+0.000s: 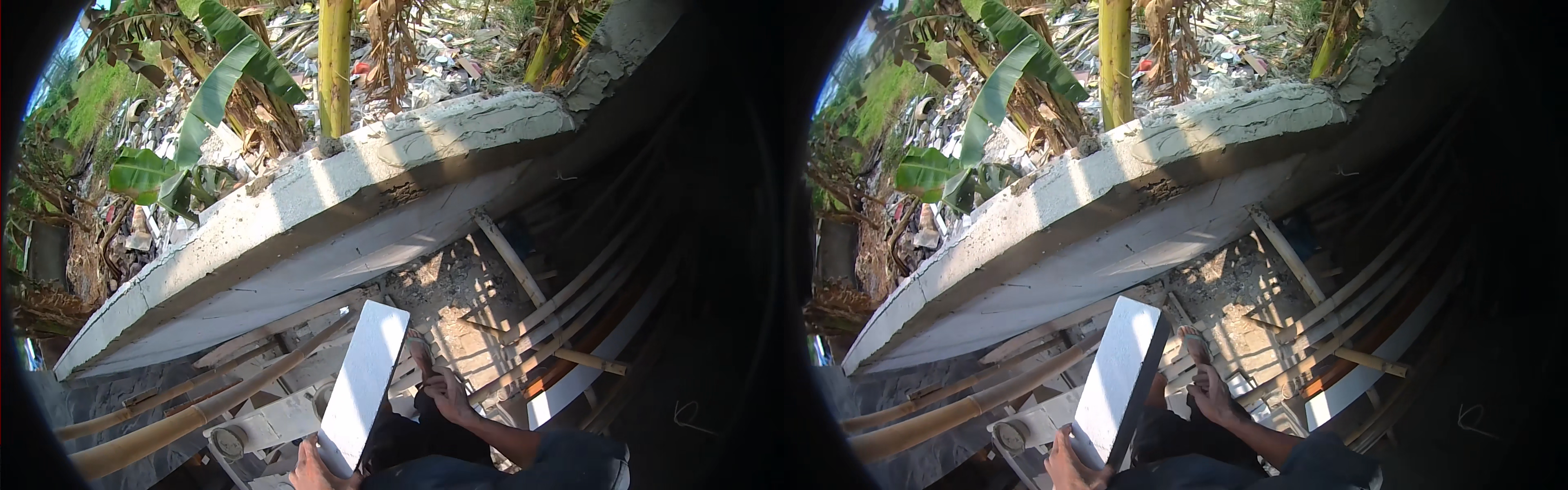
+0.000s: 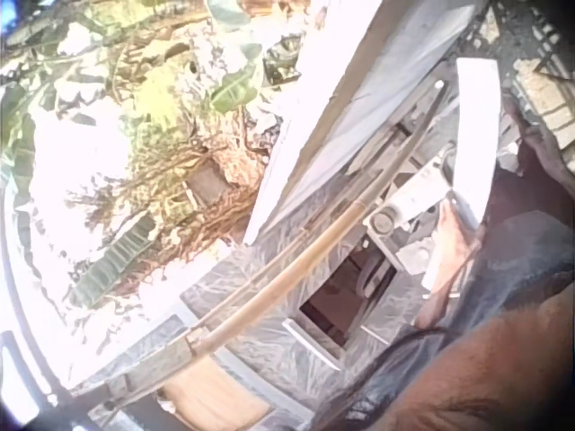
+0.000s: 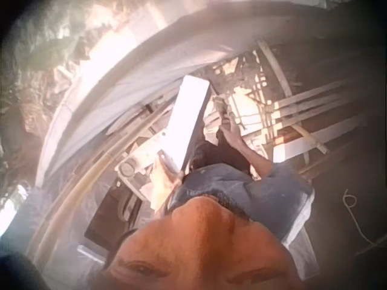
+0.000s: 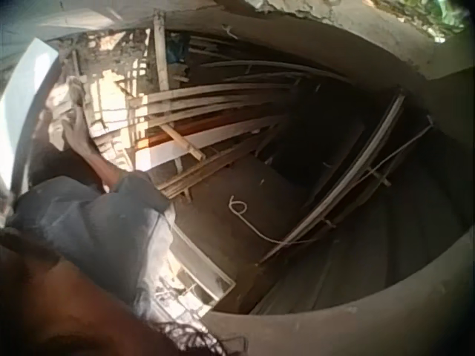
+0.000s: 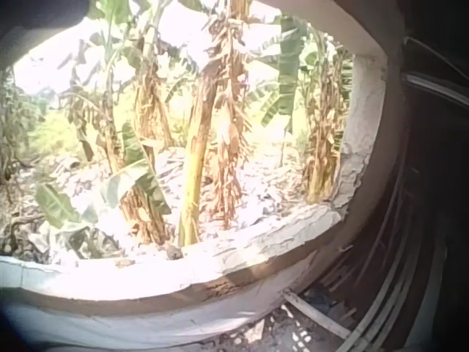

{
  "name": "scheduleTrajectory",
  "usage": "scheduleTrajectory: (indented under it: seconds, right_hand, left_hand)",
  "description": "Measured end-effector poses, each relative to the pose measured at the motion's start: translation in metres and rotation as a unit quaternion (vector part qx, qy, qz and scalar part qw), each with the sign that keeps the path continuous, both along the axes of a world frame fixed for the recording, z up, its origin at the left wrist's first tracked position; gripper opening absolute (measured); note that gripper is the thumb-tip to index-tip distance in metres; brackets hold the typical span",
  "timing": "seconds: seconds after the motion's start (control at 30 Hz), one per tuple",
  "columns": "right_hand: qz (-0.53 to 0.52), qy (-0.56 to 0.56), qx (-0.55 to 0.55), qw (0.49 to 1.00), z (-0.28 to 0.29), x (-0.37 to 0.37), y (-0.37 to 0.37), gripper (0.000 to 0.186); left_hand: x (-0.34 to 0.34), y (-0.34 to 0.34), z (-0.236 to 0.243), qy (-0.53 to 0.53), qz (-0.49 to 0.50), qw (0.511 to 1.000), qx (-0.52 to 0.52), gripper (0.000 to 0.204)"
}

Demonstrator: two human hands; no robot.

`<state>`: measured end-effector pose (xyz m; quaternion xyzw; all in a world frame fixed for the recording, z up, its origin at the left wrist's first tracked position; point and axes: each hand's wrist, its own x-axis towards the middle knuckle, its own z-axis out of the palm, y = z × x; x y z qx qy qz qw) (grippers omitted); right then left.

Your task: The person applies mortar onto a wall ledge using a trowel, sets a concrete block onto the mortar, and taps it into place with a hammer. The person then spreads more mortar along the wall surface using the trowel and picks up another concrete block.

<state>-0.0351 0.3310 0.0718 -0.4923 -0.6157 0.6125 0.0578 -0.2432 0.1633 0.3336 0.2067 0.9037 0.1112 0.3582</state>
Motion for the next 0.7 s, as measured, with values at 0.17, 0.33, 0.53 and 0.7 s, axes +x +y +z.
scheduleTrajectory:
  seconds: [0.17,0.33,0.53,0.7]
  right_hand:
    - [0.347,0.179,0.315,0.865,0.205,-0.086,0.044,0.088]
    - [0.583,0.248,0.228,0.74,0.182,-0.14,-0.072,0.115]
    - [0.58,0.207,0.265,0.742,0.091,-0.134,-0.139,0.097]
    - [0.595,0.15,0.361,0.703,0.144,-0.148,-0.144,0.058]
  left_hand:
    - [-0.003,-0.053,-0.032,0.004,-0.067,0.994,-0.082,0.09]
    - [-0.012,-0.085,-0.049,-0.026,-0.066,0.997,-0.038,0.091]
    - [-0.013,-0.114,-0.04,-0.017,-0.064,0.998,-0.002,0.093]
    - [-0.013,-0.143,-0.035,-0.009,-0.051,0.998,0.034,0.094]
